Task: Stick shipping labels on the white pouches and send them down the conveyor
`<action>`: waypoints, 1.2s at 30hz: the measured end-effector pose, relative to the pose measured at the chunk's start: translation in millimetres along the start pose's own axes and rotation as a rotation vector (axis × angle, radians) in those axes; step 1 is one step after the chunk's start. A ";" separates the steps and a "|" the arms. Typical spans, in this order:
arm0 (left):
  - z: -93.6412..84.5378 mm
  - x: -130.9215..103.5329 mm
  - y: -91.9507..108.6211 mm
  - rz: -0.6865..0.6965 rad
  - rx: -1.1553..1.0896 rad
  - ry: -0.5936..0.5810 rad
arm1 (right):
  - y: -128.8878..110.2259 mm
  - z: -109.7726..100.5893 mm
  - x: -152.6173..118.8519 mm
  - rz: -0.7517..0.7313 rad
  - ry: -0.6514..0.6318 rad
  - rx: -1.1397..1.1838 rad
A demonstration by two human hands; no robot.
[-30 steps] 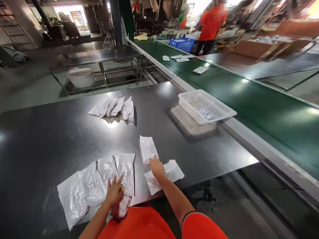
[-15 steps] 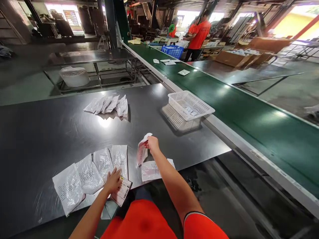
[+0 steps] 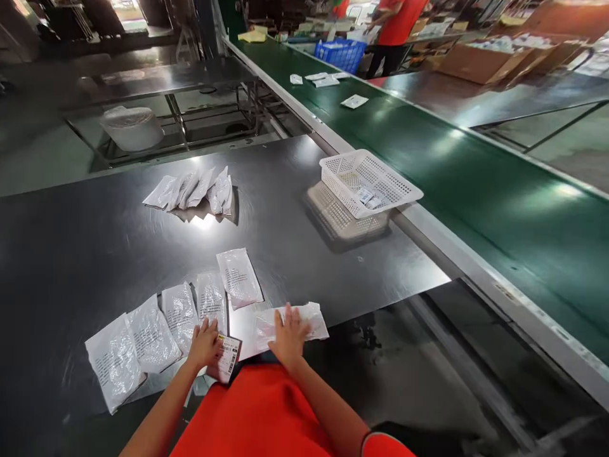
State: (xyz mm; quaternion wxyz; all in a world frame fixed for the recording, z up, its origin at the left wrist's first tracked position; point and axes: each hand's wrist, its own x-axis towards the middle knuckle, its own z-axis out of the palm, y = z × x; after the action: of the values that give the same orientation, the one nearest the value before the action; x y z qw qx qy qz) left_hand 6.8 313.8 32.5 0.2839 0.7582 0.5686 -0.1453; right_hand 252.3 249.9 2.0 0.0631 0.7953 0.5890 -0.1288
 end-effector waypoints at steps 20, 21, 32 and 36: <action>-5.4 46.4 73.8 0.233 0.007 -0.076 | 52.8 -3.1 77.3 0.221 0.040 0.328; 0.2 39.2 72.5 0.236 -0.013 -0.089 | 47.8 0.9 74.1 0.213 0.007 0.312; 30.1 -9.4 31.3 -0.019 -0.210 0.228 | 42.3 -11.6 93.7 -0.410 -0.142 0.052; 33.1 -14.4 5.2 -0.211 -0.211 0.193 | 37.8 11.6 71.3 -0.310 -0.019 -0.003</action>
State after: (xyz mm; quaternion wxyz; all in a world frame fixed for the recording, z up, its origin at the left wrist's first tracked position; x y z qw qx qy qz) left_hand 10.7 281.9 15.3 0.2891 0.6710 0.6816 -0.0405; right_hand 306.3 301.3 -31.0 0.0494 0.6936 0.7042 -0.1435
